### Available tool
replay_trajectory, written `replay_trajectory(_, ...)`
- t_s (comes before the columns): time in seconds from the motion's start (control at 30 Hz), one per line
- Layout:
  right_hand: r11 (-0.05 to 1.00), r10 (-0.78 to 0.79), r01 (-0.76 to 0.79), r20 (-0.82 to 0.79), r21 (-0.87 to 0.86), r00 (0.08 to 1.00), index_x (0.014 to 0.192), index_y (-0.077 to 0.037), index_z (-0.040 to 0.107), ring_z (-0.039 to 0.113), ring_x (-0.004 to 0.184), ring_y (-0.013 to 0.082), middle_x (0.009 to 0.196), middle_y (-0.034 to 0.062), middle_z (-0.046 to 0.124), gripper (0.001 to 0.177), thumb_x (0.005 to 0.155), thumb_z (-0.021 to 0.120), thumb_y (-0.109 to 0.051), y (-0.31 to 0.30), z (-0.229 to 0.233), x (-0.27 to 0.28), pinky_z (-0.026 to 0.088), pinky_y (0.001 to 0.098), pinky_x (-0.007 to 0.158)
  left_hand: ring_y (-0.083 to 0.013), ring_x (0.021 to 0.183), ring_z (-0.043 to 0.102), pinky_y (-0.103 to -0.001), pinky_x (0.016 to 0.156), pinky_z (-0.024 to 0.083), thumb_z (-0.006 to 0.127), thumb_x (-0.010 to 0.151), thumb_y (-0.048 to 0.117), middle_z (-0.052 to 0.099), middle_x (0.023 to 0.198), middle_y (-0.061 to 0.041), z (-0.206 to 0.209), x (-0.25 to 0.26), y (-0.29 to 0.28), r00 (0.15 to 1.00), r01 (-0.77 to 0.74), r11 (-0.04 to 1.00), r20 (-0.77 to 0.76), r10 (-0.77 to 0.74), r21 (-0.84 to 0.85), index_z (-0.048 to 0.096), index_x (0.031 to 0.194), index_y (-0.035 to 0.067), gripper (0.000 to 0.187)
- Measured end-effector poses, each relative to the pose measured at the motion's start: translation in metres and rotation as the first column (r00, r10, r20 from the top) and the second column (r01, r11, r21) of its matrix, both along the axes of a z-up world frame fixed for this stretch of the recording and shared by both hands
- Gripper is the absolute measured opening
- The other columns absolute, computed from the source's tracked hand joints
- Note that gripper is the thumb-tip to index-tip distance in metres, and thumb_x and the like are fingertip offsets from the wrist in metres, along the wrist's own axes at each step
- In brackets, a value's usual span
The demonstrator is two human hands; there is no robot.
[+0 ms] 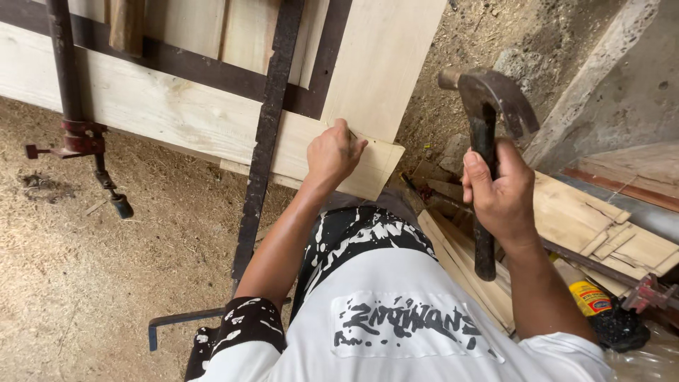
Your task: The person repeatedly picks up nails from a wooden organizer and hammers them into a wooden frame clamped to a workbench. The person secures multiple nails along the edges of the frame using a claw hammer.
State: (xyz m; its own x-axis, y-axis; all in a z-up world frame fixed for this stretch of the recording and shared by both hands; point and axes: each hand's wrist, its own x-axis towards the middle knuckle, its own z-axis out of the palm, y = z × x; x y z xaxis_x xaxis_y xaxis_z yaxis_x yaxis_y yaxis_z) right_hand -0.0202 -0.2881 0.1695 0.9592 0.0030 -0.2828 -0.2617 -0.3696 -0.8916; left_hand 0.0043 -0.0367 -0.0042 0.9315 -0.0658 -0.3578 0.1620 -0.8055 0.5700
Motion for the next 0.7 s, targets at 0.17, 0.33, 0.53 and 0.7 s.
replay_trajectory(0.17, 0.997, -0.052, 0.056, -0.073, 0.052, 0.996, 0.096, -0.003, 0.052, 0.054, 0.056, 0.0077, 0.073, 0.0018, 0.058, 0.018, 0.108, 0.058, -0.015, -0.010, -0.024, -0.015, 0.046, 0.0237, 0.050, -0.0355, 0.068, 0.069, -0.047, 0.064, 0.053, 0.086, 0.076, 0.037, 0.071, 0.070, -0.014, 0.009, 0.023, 0.001, 0.996, -0.033, 0.999, -0.086, 0.031, -0.020, 0.069, 0.077, 0.007, 0.034)
replay_trajectory(0.33, 0.989, -0.127, 0.135, -0.125, 0.056, 0.984, 0.094, -0.003, 0.053, 0.054, 0.056, 0.0080, 0.071, 0.0022, 0.057, 0.021, 0.108, 0.059, -0.017, -0.021, -0.040, -0.030, 0.045, 0.0238, 0.050, -0.0323, 0.066, 0.069, -0.045, 0.063, 0.053, 0.085, 0.077, 0.034, 0.072, 0.068, -0.011, 0.008, 0.031, 0.000, 0.994, 0.032, 0.999, -0.106, -0.033, -0.014, 0.072, 0.074, 0.008, 0.029)
replay_trajectory(0.53, 0.981, -0.180, 0.191, -0.189, 0.041, 0.965, 0.095, -0.003, 0.054, 0.054, 0.054, 0.0085, 0.070, 0.0026, 0.057, 0.023, 0.108, 0.057, -0.021, -0.032, -0.051, -0.036, 0.045, 0.0245, 0.048, -0.0296, 0.057, 0.069, -0.044, 0.056, 0.052, 0.078, 0.087, 0.025, 0.071, 0.065, -0.011, 0.000, 0.029, -0.001, 0.985, 0.168, 0.986, -0.038, -0.168, 0.005, 0.066, 0.072, 0.007, 0.026)
replay_trajectory(0.7, 0.977, -0.196, 0.207, -0.183, 0.043, 0.963, 0.093, -0.003, 0.052, 0.055, 0.055, 0.0086, 0.070, 0.0031, 0.058, 0.026, 0.108, 0.058, -0.024, -0.032, -0.052, -0.036, 0.045, 0.0247, 0.048, -0.0307, 0.053, 0.069, -0.048, 0.051, 0.052, 0.073, 0.094, 0.027, 0.068, 0.061, -0.016, -0.005, 0.030, -0.011, 0.954, 0.281, 0.952, -0.144, -0.263, 0.122, 0.065, 0.077, 0.005, 0.029)
